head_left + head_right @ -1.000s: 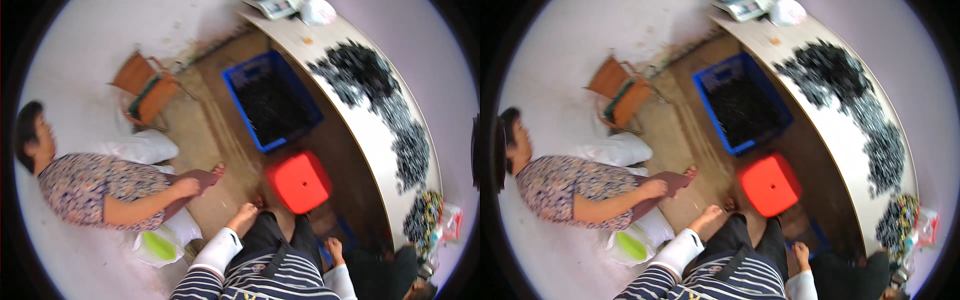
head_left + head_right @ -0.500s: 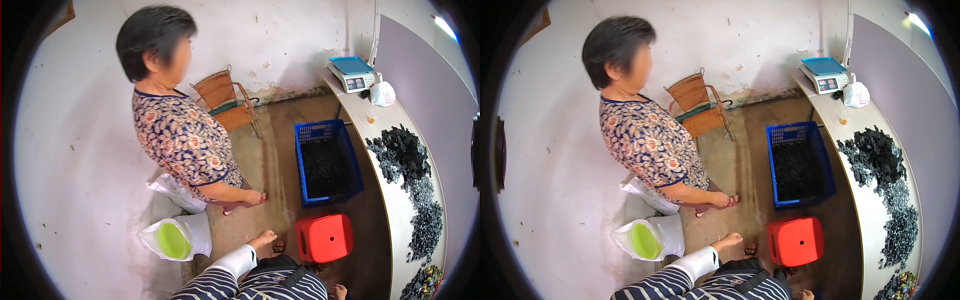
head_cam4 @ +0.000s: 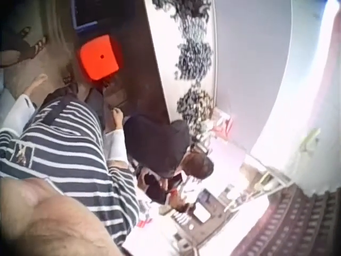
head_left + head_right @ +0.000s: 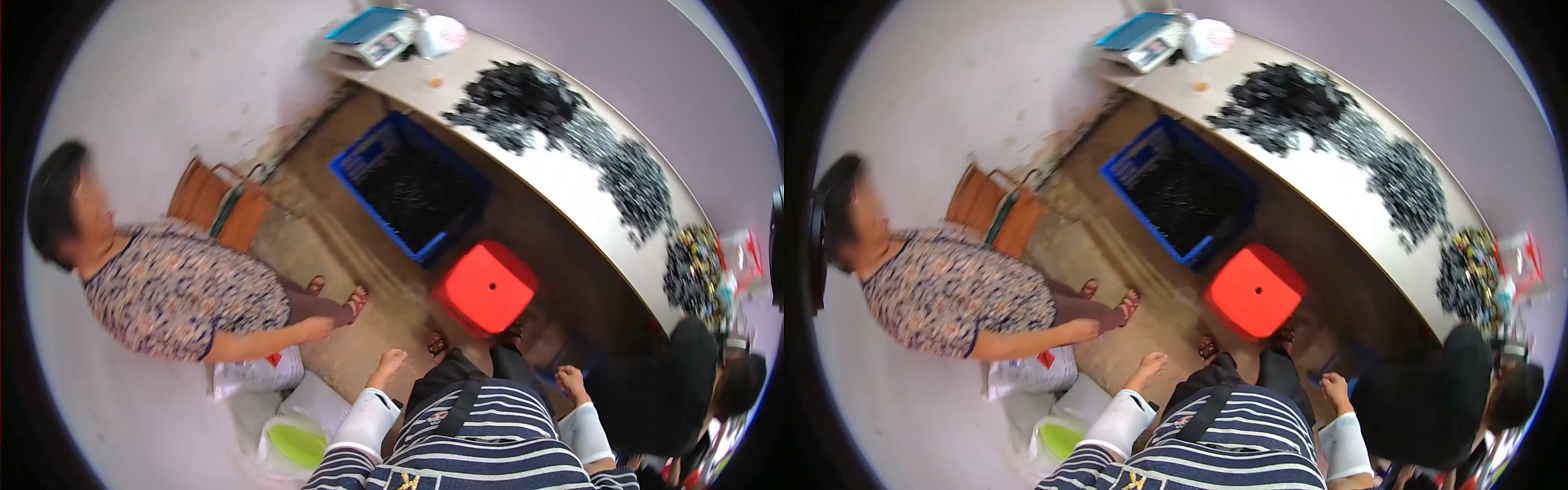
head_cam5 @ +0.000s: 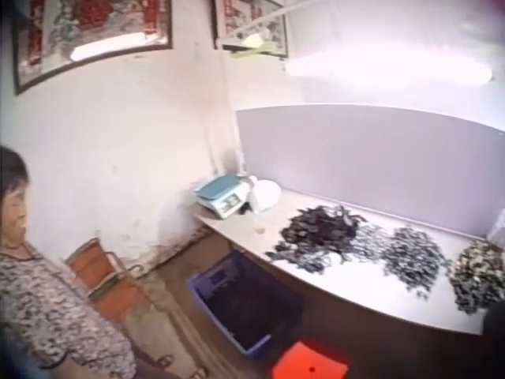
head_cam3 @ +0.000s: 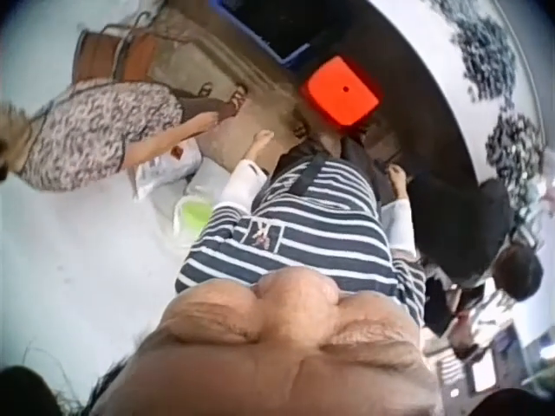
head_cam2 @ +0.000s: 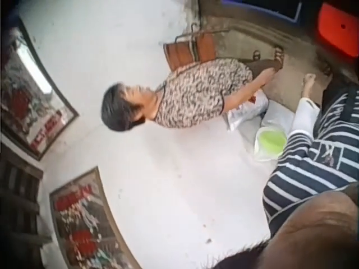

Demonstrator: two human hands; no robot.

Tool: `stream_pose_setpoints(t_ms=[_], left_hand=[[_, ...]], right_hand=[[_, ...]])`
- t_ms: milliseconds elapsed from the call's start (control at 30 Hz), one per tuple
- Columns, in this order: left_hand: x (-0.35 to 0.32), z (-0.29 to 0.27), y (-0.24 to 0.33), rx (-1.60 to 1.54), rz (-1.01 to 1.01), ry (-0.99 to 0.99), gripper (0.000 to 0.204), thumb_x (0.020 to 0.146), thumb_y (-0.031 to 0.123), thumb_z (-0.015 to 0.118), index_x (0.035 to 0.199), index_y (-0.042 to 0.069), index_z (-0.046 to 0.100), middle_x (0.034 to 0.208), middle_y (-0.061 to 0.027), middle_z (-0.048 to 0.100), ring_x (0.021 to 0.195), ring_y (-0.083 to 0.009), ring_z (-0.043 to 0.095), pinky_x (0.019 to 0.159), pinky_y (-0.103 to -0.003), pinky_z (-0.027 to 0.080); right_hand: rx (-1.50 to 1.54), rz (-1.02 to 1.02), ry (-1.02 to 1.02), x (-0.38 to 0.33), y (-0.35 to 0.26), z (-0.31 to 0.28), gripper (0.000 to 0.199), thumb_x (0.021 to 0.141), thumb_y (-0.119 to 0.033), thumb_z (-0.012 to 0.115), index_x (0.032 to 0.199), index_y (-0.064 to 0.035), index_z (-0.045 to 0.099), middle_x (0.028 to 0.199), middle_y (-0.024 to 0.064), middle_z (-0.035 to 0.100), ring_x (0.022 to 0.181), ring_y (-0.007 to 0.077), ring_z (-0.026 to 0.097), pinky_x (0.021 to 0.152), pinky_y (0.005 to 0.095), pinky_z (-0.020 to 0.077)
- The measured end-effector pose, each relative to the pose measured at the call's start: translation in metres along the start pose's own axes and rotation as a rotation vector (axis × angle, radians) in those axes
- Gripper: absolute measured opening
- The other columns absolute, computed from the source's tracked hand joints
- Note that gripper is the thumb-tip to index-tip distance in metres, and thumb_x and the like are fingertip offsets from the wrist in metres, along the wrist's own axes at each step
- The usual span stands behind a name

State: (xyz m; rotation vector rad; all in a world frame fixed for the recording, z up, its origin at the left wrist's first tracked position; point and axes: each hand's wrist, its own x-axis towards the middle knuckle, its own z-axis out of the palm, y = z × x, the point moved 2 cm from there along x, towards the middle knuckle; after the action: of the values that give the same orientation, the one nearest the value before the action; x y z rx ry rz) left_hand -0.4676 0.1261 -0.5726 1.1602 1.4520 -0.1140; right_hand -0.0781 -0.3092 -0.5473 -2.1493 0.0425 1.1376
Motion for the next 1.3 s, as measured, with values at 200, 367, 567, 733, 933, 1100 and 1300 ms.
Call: stream_pose_setpoints(t_ms=[200, 367, 567, 733, 933, 1100, 1300], left_hand=[[-0.008, 0.033, 0.049, 0.187, -0.157, -0.133, 0.039, 0.09, 0.025, 0.061, 0.121, 0.004, 0.056, 0.102, -0.0084, 0.064, 0.09, -0.0206, 0.062, 0.073, -0.032, 0.05], [-0.009, 0.076, 0.073, 0.211, -0.166, -0.144, 0.034, 0.091, 0.024, 0.06, 0.119, 0.006, 0.056, 0.099, -0.0052, 0.063, 0.086, -0.0171, 0.061, 0.069, -0.029, 0.048], [-0.021, 0.143, 0.128, 0.266, -0.082, -0.138, 0.038, 0.091, 0.024, 0.059, 0.124, 0.006, 0.053, 0.097, -0.0028, 0.063, 0.083, -0.0148, 0.06, 0.066, -0.027, 0.046], [-0.028, 0.188, 0.163, 0.252, -0.017, -0.122, 0.049, 0.09, 0.026, 0.061, 0.131, 0.002, 0.048, 0.114, -0.0105, 0.061, 0.096, -0.0212, 0.06, 0.082, -0.035, 0.049], [-0.033, 0.224, 0.161, 0.277, -0.033, -0.134, 0.043, 0.091, 0.021, 0.06, 0.128, 0.002, 0.051, 0.099, -0.0047, 0.064, 0.082, -0.0136, 0.059, 0.066, -0.028, 0.048], [-0.044, 0.251, 0.17, 0.45, -0.041, -0.168, 0.043, 0.088, 0.022, 0.063, 0.124, -0.002, 0.055, 0.11, -0.0115, 0.064, 0.097, -0.0185, 0.061, 0.081, -0.031, 0.05], [-0.02, 0.271, 0.199, 0.478, 0.041, -0.169, 0.04, 0.087, 0.023, 0.065, 0.118, -0.002, 0.06, 0.101, -0.0113, 0.067, 0.089, -0.0182, 0.063, 0.078, -0.031, 0.05]], right_hand=[[0.164, -0.174, 0.232, -0.027, -0.034, -0.032, 0.016, 0.087, -0.008, 0.058, 0.102, -0.0021, 0.064, 0.079, 0.0055, 0.066, 0.059, 0.0087, 0.058, 0.049, 0.0221, 0.044], [-0.118, -0.524, 0.63, -0.003, -0.112, -0.1, 0.025, 0.084, -0.007, 0.058, 0.107, 0.0003, 0.063, 0.102, 0.0163, 0.066, 0.092, 0.0275, 0.064, 0.085, 0.0345, 0.0497], [-0.532, -0.57, 0.787, 0.063, -0.192, -0.172, 0.048, 0.077, -0.004, 0.059, 0.124, -0.0006, 0.053, 0.133, 0.0197, 0.048, 0.123, 0.0361, 0.044, 0.103, 0.0407, 0.0371], [-0.74, -0.524, 0.633, 0.11, -0.185, -0.213, 0.053, 0.073, -0.008, 0.063, 0.124, 0.0012, 0.053, 0.132, 0.0188, 0.049, 0.118, 0.0354, 0.048, 0.1, 0.0402, 0.04], [-0.853, -0.622, 0.529, 0.118, -0.176, -0.22, 0.054, 0.071, -0.008, 0.064, 0.123, -0.0004, 0.054, 0.13, 0.0186, 0.051, 0.113, 0.0354, 0.053, 0.092, 0.0415, 0.0477], [-0.832, -0.606, 0.516, 0.115, -0.172, -0.228, 0.053, 0.071, -0.007, 0.063, 0.122, -0.0005, 0.054, 0.131, 0.0181, 0.05, 0.113, 0.0354, 0.052, 0.088, 0.0421, 0.0493], [-0.82, -0.637, 0.458, 0.112, -0.17, -0.238, 0.052, 0.07, -0.008, 0.064, 0.121, -0.0011, 0.055, 0.133, 0.0181, 0.049, 0.112, 0.0357, 0.052, 0.089, 0.0418, 0.0494]])
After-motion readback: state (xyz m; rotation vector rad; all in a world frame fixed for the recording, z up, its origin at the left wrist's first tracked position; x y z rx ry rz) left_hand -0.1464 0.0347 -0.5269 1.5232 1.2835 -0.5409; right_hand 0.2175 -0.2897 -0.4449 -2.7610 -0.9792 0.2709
